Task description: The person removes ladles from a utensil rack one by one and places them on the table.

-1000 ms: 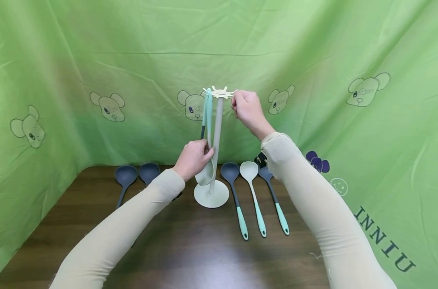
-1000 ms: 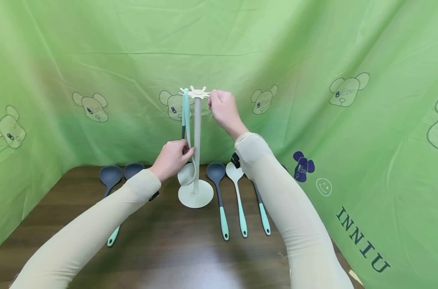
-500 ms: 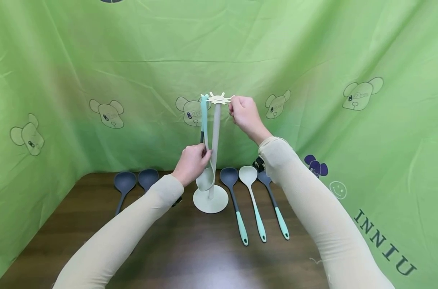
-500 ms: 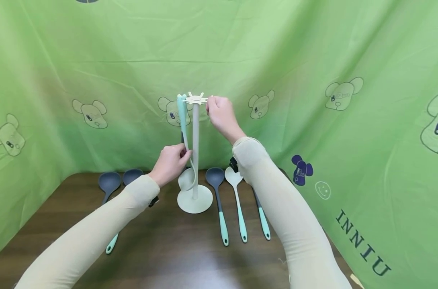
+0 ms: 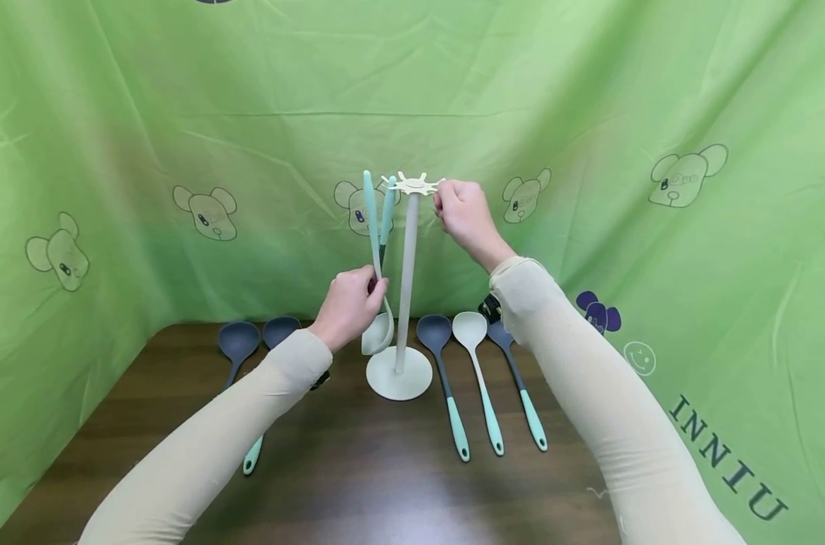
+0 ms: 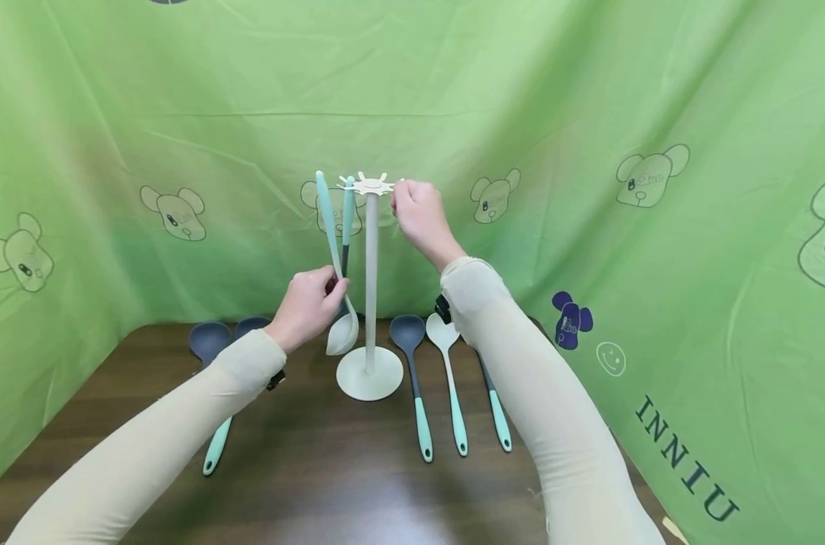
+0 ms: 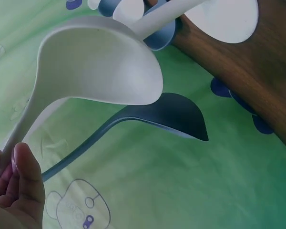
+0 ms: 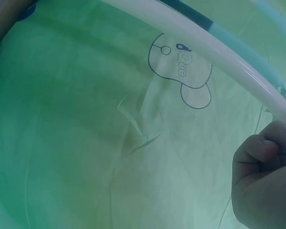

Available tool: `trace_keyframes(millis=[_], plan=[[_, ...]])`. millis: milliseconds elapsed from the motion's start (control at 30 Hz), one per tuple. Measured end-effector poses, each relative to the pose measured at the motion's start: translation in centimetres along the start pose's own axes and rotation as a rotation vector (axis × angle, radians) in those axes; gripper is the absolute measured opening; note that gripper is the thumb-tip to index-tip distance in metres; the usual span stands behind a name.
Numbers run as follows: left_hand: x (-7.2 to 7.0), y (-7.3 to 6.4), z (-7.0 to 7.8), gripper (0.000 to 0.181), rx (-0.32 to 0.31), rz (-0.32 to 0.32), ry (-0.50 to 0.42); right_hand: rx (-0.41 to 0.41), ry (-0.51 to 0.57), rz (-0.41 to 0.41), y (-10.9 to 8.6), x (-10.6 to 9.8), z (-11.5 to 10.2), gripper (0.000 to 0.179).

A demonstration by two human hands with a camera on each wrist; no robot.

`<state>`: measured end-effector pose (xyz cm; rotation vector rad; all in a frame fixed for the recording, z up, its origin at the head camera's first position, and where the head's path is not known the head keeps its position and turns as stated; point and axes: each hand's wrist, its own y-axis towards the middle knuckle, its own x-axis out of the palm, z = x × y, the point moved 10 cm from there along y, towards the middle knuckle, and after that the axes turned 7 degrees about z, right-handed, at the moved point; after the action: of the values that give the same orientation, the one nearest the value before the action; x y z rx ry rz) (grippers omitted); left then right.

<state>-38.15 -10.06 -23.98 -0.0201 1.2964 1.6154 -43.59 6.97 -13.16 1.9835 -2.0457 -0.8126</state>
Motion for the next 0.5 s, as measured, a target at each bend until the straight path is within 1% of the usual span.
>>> trace_keyframes(millis=[233,400,500], plan=[[-1.4,-0.6,-0.8,0.023,0.015,-0.026,-0.018,0.008,0.001,0.007,0.0,-0.1,-0.2,0.038],[-2.0,-1.1,-1.7,0.021,-0.002,-0.06,-0.04,0.004,-0.005,0.009,0.0,-0.1,-0.5,0.038],[-2.2,-1.6,-2.3,0.02,-0.023,-0.088,-0.055,0.009,-0.001,0.013,0.0,-0.2,-0.5,0.038]])
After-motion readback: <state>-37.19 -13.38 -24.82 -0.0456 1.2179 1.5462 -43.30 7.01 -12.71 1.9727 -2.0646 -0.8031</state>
